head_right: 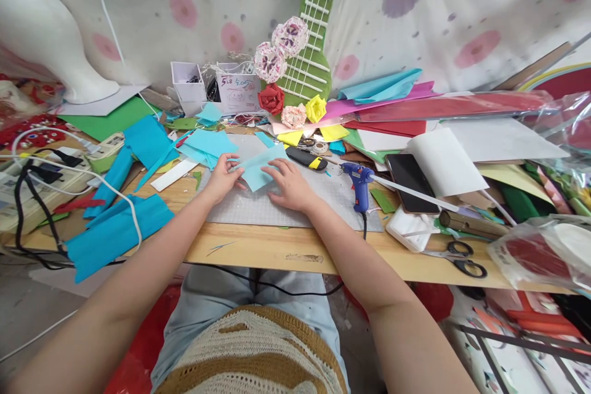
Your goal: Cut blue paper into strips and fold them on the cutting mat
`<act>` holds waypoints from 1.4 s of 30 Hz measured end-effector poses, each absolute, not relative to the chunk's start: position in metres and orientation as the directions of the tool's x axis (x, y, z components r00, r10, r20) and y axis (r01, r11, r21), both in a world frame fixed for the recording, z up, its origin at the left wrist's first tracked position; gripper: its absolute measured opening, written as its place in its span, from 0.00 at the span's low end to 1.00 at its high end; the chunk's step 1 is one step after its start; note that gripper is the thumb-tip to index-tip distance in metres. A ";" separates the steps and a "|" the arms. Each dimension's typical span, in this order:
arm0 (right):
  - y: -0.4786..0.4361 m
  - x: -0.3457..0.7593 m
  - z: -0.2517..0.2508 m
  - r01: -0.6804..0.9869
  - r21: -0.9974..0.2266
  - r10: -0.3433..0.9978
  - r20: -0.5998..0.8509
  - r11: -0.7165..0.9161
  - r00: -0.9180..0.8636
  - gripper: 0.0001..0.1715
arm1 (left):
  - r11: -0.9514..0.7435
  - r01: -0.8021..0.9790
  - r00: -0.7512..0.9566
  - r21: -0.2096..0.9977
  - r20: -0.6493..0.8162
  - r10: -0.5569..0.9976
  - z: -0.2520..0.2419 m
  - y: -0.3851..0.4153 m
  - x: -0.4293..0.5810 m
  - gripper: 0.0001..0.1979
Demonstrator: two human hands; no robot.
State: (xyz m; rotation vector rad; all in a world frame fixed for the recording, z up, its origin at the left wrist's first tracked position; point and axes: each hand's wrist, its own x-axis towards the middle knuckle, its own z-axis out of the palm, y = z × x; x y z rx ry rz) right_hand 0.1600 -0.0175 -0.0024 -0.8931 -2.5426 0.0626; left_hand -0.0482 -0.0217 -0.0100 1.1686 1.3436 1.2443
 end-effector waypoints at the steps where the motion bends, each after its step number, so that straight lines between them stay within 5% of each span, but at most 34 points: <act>1: -0.016 0.160 -0.003 0.607 -0.164 0.614 0.407 0.778 -0.677 0.32 | 0.057 0.027 -0.110 0.998 -0.054 0.992 -0.008 -0.021 -0.049 0.16; 8: -0.006 0.173 -0.002 0.684 -0.142 0.650 0.493 0.716 -0.578 0.12 | 0.043 0.130 -0.003 0.991 -0.043 0.999 -0.006 -0.015 -0.061 0.16; 12: -0.009 0.175 -0.003 0.685 -0.126 0.666 0.411 0.718 -0.623 0.09 | -0.231 0.413 -0.159 0.881 0.320 0.934 -0.007 -0.020 -0.060 0.23; 15: -0.014 0.169 -0.005 0.704 -0.162 0.712 0.316 0.692 -0.627 0.09 | -0.437 0.566 0.089 0.699 0.476 0.875 -0.002 -0.032 -0.054 0.30; 18: -0.017 0.165 -0.005 0.727 -0.248 0.768 0.253 0.640 -0.589 0.10 | -0.451 0.630 0.289 0.632 0.348 0.892 0.002 -0.042 -0.049 0.31; 22: -0.017 0.167 -0.003 0.703 -0.473 0.841 0.196 0.532 -0.505 0.15 | -0.246 0.706 0.159 0.664 0.191 0.969 -0.002 -0.043 -0.049 0.20; 27: -0.011 0.172 -0.001 0.715 -0.636 0.949 0.093 0.290 -0.302 0.17 | -0.150 0.746 0.048 0.648 0.173 0.984 -0.007 -0.037 -0.053 0.23; 36: -0.016 0.162 -0.001 0.857 -0.479 0.981 0.072 0.190 -0.178 0.27 | -0.032 0.789 -0.111 0.614 0.193 0.975 -0.008 -0.032 -0.053 0.32; 42: -0.019 0.159 -0.002 0.876 -0.448 0.984 0.085 0.176 -0.154 0.24 | -0.047 0.813 -0.099 0.580 0.218 0.971 -0.007 -0.034 -0.050 0.33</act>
